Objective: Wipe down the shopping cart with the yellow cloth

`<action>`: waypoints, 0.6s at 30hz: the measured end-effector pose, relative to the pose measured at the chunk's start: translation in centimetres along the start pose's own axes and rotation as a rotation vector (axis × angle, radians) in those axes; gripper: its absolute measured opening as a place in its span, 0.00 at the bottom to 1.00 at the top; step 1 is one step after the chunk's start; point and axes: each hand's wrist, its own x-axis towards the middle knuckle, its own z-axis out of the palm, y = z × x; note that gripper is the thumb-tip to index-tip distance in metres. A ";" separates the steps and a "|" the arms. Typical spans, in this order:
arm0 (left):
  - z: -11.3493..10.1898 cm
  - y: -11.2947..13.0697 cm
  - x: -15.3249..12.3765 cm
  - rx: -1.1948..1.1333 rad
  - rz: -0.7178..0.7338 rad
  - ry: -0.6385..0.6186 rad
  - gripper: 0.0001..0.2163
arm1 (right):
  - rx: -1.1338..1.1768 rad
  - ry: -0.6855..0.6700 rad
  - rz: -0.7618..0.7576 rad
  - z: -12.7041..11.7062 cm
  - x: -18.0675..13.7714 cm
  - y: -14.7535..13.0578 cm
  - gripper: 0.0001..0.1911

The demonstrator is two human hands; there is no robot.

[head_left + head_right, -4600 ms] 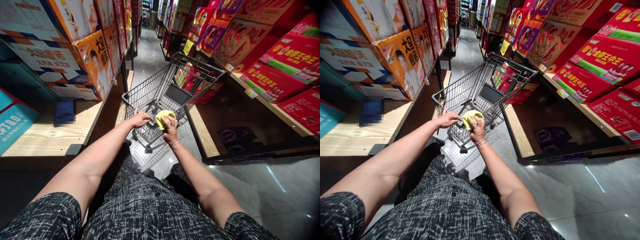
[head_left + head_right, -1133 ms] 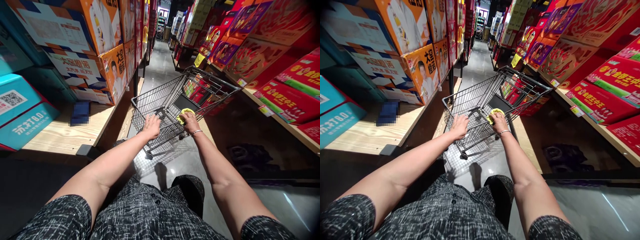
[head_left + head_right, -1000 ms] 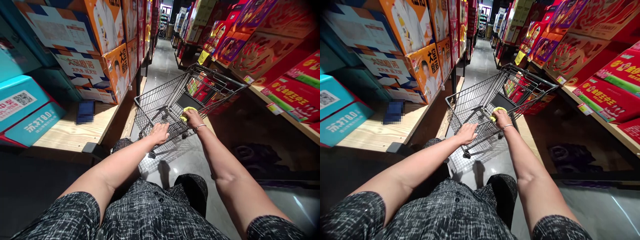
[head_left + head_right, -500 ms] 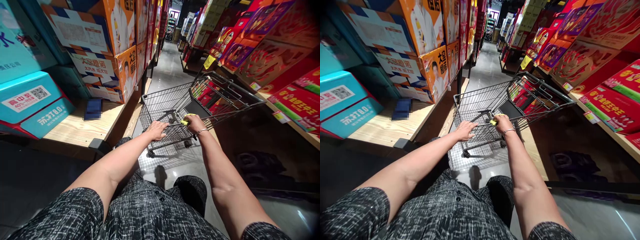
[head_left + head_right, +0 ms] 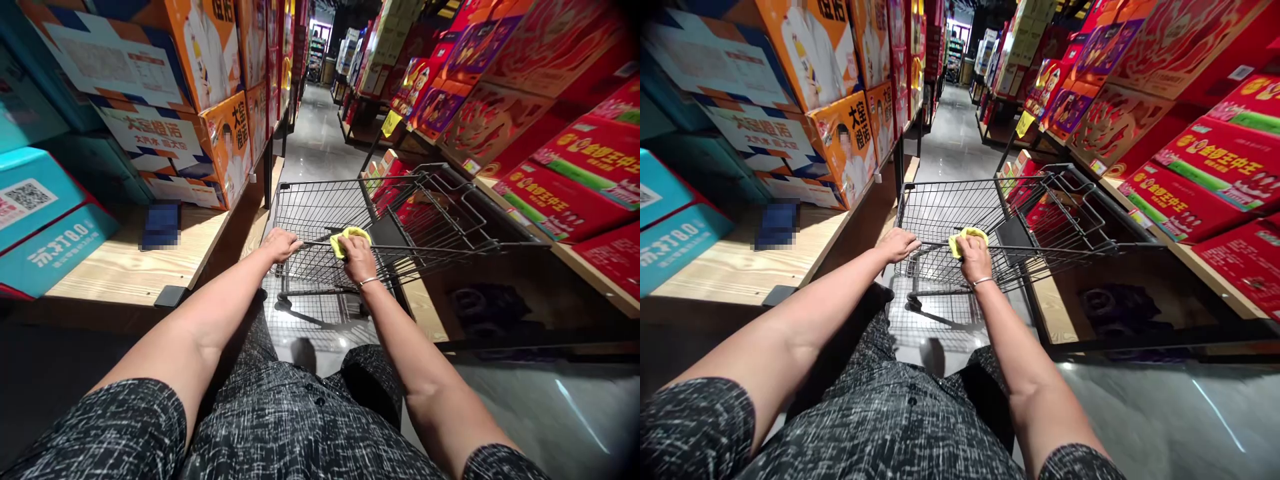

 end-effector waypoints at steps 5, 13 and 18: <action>-0.4 -1.2 0.4 0.009 0.018 0.019 0.26 | -0.173 0.065 0.217 -4.5 -3.6 5.9 0.35; -0.4 0.7 1.3 0.022 0.081 -0.084 0.23 | -0.215 0.241 0.345 -2.3 -5.6 4.4 0.35; -0.4 1.2 1.4 -0.054 0.075 -0.125 0.22 | -0.143 0.216 0.107 4.0 -5.1 -1.3 0.31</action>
